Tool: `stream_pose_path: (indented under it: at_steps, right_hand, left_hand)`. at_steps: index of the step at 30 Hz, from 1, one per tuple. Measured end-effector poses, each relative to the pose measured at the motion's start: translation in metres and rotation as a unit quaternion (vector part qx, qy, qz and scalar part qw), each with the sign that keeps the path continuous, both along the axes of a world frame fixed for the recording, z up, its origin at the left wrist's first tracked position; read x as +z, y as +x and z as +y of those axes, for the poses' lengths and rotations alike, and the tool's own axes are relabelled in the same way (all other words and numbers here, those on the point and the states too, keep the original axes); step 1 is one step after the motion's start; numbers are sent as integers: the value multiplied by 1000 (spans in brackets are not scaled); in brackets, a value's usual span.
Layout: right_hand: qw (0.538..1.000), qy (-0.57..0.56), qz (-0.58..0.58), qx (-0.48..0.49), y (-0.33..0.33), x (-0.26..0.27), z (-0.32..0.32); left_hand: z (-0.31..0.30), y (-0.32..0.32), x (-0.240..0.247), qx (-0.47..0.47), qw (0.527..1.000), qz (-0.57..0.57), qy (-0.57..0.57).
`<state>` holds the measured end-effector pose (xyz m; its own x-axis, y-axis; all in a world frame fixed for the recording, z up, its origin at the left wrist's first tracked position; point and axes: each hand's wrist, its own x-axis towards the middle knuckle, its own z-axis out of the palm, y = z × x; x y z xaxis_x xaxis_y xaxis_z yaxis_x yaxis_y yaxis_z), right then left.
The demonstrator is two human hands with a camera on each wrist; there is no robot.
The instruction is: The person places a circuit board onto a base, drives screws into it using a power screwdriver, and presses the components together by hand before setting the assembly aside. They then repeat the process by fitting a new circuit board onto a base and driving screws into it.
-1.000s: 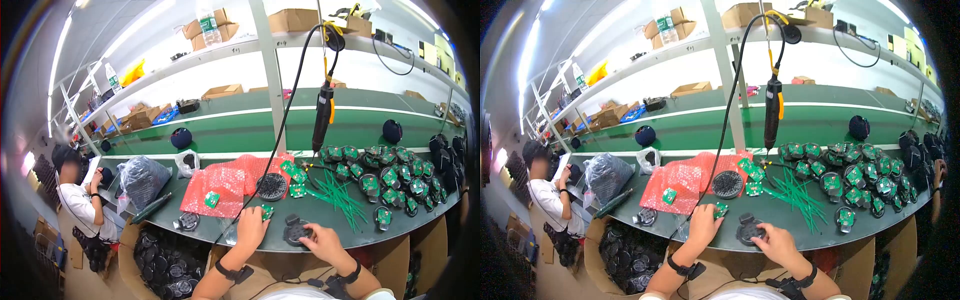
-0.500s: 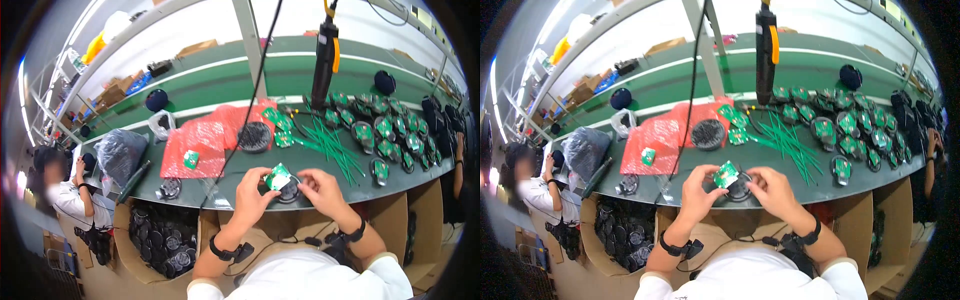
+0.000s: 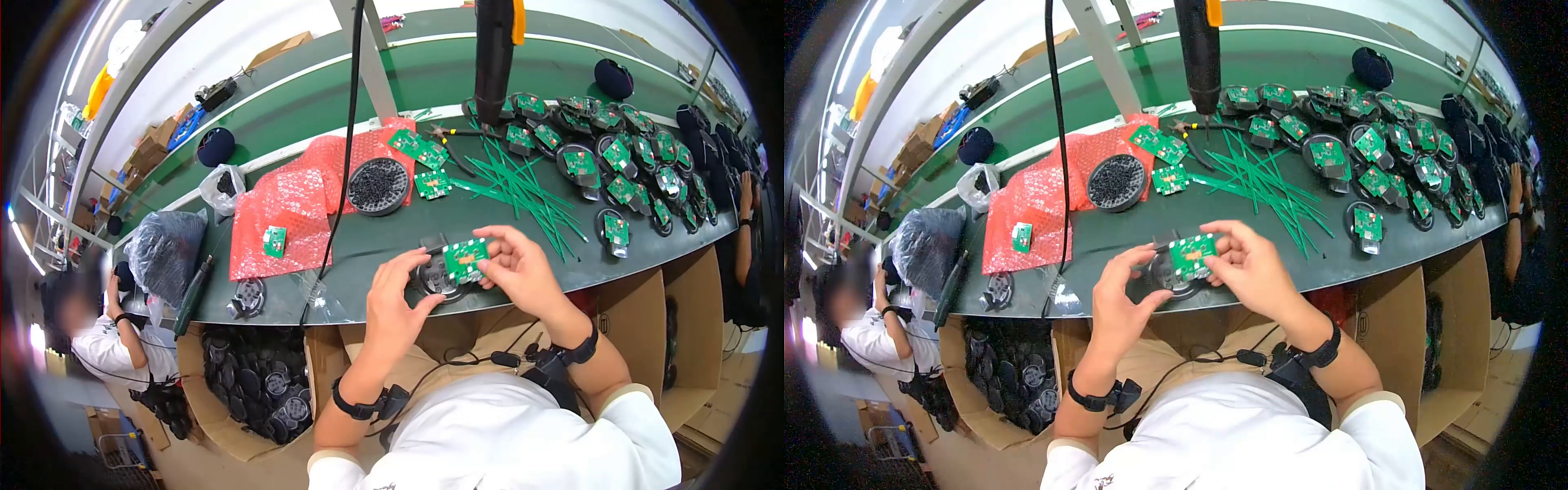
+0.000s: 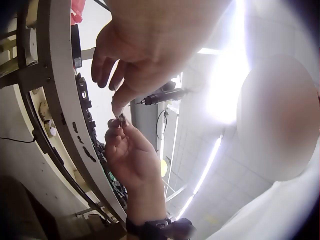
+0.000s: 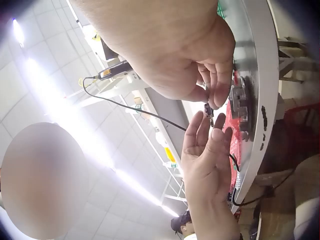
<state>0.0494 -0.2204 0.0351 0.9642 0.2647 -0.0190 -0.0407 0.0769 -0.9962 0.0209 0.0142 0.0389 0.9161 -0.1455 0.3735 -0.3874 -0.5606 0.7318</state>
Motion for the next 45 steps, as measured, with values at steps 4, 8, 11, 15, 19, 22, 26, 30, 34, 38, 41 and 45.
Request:
stream_pose_path:
  at_steps: [4, 8, 11, 15, 19, 22, 26, 30, 34, 38, 41, 45]
  right_hand:
    - [998, 13, 16, -53, 6, -14, -13]
    - [997, 20, 5, -70, 6, -21, -17]
    - [998, 23, 0, -67, 3, -21, -17]
    - [998, 16, -2, -65, 3, -21, -16]
    - [998, 11, -7, -61, 4, -23, -17]
    - [998, 18, -13, -56, 4, -22, -17]
    - [998, 20, -5, -61, 4, -19, -16]
    - [997, 36, 2, -63, 3, -20, -18]
    - [997, 47, 14, -55, 4, -17, -16]
    - [998, 43, 16, -48, 5, -9, -10]
    - [998, 41, 13, -49, 8, -8, -9]
    - [997, 41, 9, -59, 8, -4, -8]
  left_hand:
    - [2, -1, -5, 6, 999, 3, 45]
    - [-4, -1, -7, 9, 997, 3, 70]
    - [-4, 1, -6, 8, 997, 3, 75]
    - [-2, -1, -3, 9, 994, 63, 93]
    - [-5, -1, 2, 40, 990, 82, 103]
    - [-7, 19, -3, 39, 980, -105, 163]
    - [-8, 24, -6, 17, 981, -56, 187]
    - [-19, 6, 7, 93, 968, 39, 232]
    - [-23, -10, 1, 88, 970, 52, 221]
    - [-25, -9, -8, 65, 977, -2, 201]
    - [-33, 1, -6, 97, 975, -43, 194]
    - [-45, 6, -7, 121, 964, -46, 234]
